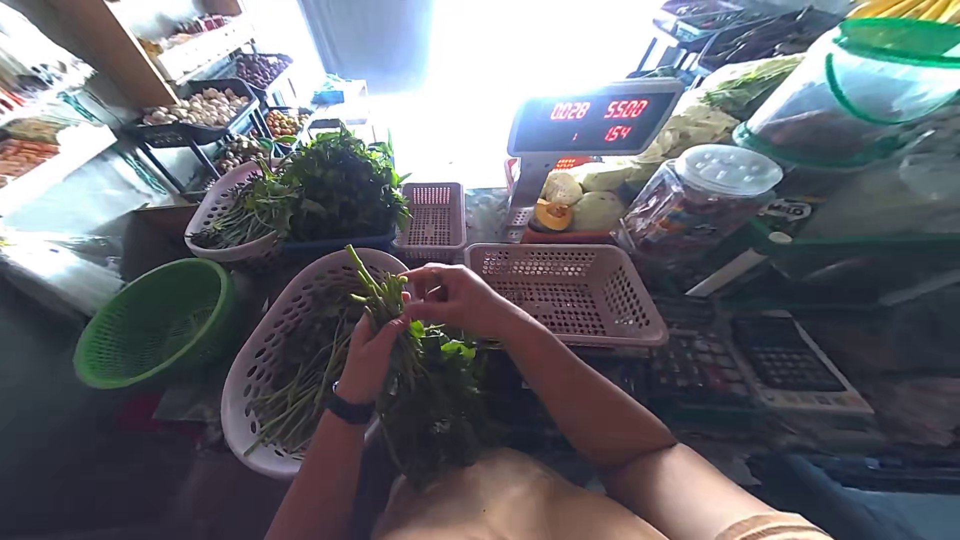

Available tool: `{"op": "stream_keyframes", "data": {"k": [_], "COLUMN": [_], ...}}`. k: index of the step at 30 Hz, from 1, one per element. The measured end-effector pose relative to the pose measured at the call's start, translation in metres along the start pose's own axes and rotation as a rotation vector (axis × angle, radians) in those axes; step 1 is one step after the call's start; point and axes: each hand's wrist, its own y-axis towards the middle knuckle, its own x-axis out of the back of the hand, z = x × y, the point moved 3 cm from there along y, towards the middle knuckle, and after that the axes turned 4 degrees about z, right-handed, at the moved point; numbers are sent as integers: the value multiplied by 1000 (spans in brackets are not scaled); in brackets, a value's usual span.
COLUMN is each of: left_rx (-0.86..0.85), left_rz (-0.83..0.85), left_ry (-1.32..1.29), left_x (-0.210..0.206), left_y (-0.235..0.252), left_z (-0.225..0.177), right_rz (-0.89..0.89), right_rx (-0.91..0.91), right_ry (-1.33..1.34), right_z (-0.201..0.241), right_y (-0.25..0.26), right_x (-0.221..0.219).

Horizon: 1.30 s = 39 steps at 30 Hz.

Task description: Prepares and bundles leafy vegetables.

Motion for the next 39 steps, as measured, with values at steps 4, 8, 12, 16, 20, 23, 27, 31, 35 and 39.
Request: {"op": "stream_keyframes", "data": {"k": [4, 8, 12, 16, 20, 23, 27, 31, 35, 39], "left_rx": [-62, -98, -107, -87, -32, -41, -18, 20, 73, 86], "left_rz": [-73, -148, -171, -155, -172, -195, -208, -224, -209, -218], "left_ry": [-35, -61, -4, -2, -23, -65, -133, -140, -125, -150], "left_x": [-9, -8, -2, -1, -6, -4, 1, 3, 4, 2], "left_y": [3, 9, 13, 13, 10, 10, 9, 15, 20, 23], "left_z": [5, 7, 12, 15, 13, 11, 10, 19, 23, 23], "right_rz": [2, -138, -327, -362, -423, -417, -380, -354, -272, -142], "right_rx": [10, 20, 90, 209, 161, 154, 186, 262, 301, 403], "right_ry": [5, 132, 263, 335, 252, 191, 270, 388, 497, 241], "right_z": [-3, -13, -33, -36, -28, -25, -26, -34, -39, -40], "right_y": [8, 9, 13, 15, 9, 5, 1, -1, -3, 0], "right_x": [-8, -12, -15, -20, -24, -24, -30, -31, -29, -27]}}
